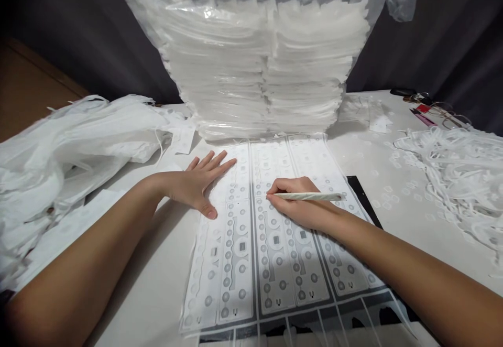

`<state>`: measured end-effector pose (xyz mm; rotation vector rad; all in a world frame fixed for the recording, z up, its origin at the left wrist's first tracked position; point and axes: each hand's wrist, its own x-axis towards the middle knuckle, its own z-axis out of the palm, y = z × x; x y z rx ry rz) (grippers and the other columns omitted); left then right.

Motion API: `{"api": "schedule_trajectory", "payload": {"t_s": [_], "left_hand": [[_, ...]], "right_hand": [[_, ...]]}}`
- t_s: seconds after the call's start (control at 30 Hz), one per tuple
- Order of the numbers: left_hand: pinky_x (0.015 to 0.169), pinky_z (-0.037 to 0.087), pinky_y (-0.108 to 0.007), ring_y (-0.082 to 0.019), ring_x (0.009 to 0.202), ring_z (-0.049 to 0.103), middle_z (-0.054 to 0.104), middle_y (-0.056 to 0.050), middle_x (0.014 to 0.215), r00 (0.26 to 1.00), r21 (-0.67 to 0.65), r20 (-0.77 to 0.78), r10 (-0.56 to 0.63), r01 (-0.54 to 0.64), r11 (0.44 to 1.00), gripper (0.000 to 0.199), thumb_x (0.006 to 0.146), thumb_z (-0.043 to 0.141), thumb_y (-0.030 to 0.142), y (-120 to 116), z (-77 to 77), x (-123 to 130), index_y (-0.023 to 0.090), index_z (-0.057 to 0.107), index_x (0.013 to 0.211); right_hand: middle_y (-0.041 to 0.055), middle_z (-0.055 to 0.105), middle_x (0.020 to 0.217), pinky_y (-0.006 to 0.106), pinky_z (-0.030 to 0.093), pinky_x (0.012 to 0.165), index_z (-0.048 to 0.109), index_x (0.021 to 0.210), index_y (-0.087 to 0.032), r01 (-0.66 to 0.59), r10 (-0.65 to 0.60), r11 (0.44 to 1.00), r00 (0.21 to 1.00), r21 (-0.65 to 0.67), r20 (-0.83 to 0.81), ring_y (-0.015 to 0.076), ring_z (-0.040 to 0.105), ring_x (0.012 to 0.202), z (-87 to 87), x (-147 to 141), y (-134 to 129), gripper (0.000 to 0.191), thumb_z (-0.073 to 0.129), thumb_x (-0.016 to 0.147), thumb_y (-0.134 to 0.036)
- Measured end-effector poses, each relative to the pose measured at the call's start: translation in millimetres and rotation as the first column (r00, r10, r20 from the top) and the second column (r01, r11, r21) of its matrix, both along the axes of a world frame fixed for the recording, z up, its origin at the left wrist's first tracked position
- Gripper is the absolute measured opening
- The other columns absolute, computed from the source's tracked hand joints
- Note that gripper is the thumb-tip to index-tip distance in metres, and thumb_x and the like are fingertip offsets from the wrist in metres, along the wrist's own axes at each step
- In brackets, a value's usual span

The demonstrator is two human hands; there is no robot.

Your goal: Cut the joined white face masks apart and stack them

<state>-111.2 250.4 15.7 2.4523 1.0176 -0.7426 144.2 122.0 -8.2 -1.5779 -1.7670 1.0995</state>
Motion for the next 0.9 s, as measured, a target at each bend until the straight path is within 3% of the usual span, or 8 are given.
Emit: {"api": "schedule_trajectory", "payload": {"t_s": [0.2, 0.33, 0.43, 0.53, 0.63, 0.7, 0.8, 0.9], "left_hand": [[0.108, -0.003, -0.065, -0.039, 0.135, -0.027, -0.03, -0.006, 0.15, 1.0, -0.001, -0.012, -0.01, 0.01, 1.0, 0.132, 0.056, 0.067, 0.072, -0.1, 0.6, 0.1, 0.03, -0.018, 0.148], [0.109, -0.003, -0.064, -0.039, 0.136, -0.027, -0.031, -0.006, 0.15, 1.0, -0.006, -0.018, -0.008, 0.008, 1.0, 0.131, 0.057, 0.066, 0.073, -0.9, 2.1, 0.9, 0.03, -0.018, 0.148], [0.108, -0.002, -0.065, -0.039, 0.136, -0.027, -0.03, -0.007, 0.15, 1.0, -0.001, -0.013, -0.02, 0.02, 1.0, 0.13, 0.058, 0.066, 0.073, -1.1, 1.8, 0.6, 0.03, -0.018, 0.148], [0.109, -0.002, -0.064, -0.038, 0.136, -0.027, -0.03, -0.007, 0.15, 1.0, 0.009, -0.022, -0.019, 0.019, 1.0, 0.131, 0.057, 0.066, 0.072, -0.9, 1.2, 0.6, 0.03, -0.018, 0.148], [0.109, -0.003, -0.064, -0.037, 0.136, -0.028, -0.031, -0.006, 0.15, 0.999, 0.01, -0.032, -0.019, 0.019, 1.0, 0.131, 0.057, 0.066, 0.072, -0.4, 0.6, 0.9, 0.03, -0.018, 0.148], [0.109, -0.004, -0.063, -0.037, 0.136, -0.028, -0.031, -0.006, 0.15, 0.999, 0.011, -0.028, -0.017, 0.017, 1.0, 0.131, 0.057, 0.066, 0.072, 0.1, 0.2, 0.8, 0.03, -0.018, 0.148], [0.11, -0.004, -0.062, -0.037, 0.136, -0.028, -0.031, -0.006, 0.15, 1.0, 0.007, -0.029, -0.012, 0.012, 1.0, 0.132, 0.057, 0.067, 0.073, 1.0, 0.1, 0.5, 0.03, -0.018, 0.148], [0.11, -0.004, -0.062, -0.037, 0.135, -0.028, -0.031, -0.006, 0.15, 0.999, -0.003, -0.033, -0.016, 0.016, 1.0, 0.131, 0.057, 0.067, 0.073, 1.6, 1.4, 0.4, 0.03, -0.019, 0.148]], "right_hand": [[0.0056, 0.069, 0.08, 0.032, 0.044, 0.063, 0.068, 0.08, -0.022, -0.079, 0.06, 0.984, 0.991, 0.158, 0.122, 0.0201, 0.062, 0.073, 4.2, -7.3, -8.0, 0.02, 0.049, 0.087, -0.025], [0.0034, 0.067, 0.07, 0.029, 0.039, 0.051, 0.067, 0.079, -0.022, 0.029, -0.033, 0.999, 0.997, 0.045, 0.076, 0.0171, 0.057, 0.06, 4.2, -6.1, -5.7, 0.019, 0.051, 0.087, -0.029], [0.0035, 0.066, 0.069, 0.029, 0.038, 0.05, 0.067, 0.079, -0.022, 0.036, -0.037, 0.999, 0.996, 0.016, 0.086, 0.0169, 0.057, 0.059, 4.5, -4.9, -3.8, 0.019, 0.051, 0.087, -0.029], [0.0046, 0.065, 0.073, 0.031, 0.041, 0.058, 0.064, 0.078, -0.021, -0.082, 0.049, 0.982, 0.981, 0.17, 0.189, 0.0189, 0.057, 0.069, 4.2, -8.9, -8.4, 0.021, 0.048, 0.089, -0.025], [0.0057, 0.058, 0.068, 0.033, 0.038, 0.061, 0.057, 0.07, -0.019, -0.3, 0.125, 0.881, 0.893, 0.365, 0.432, 0.0197, 0.05, 0.067, 1.6, -17.7, -17.9, 0.028, 0.038, 0.088, -0.008], [0.0058, 0.053, 0.064, 0.032, 0.035, 0.058, 0.051, 0.067, -0.019, -0.379, 0.127, 0.835, 0.838, 0.399, 0.531, 0.0186, 0.043, 0.062, -0.7, -21.1, -22.7, 0.033, 0.031, 0.082, 0.002], [0.006, 0.052, 0.066, 0.031, 0.035, 0.056, 0.048, 0.069, -0.019, -0.324, 0.105, 0.863, 0.865, 0.387, 0.49, 0.0185, 0.043, 0.062, -2.1, -12.4, -23.7, 0.03, 0.031, 0.084, -0.001], [0.0054, 0.057, 0.07, 0.031, 0.037, 0.056, 0.053, 0.078, -0.02, -0.112, 0.001, 0.946, 0.94, 0.304, 0.34, 0.018, 0.048, 0.062, 1.0, 12.6, -19.6, 0.021, 0.038, 0.092, -0.02]]}}
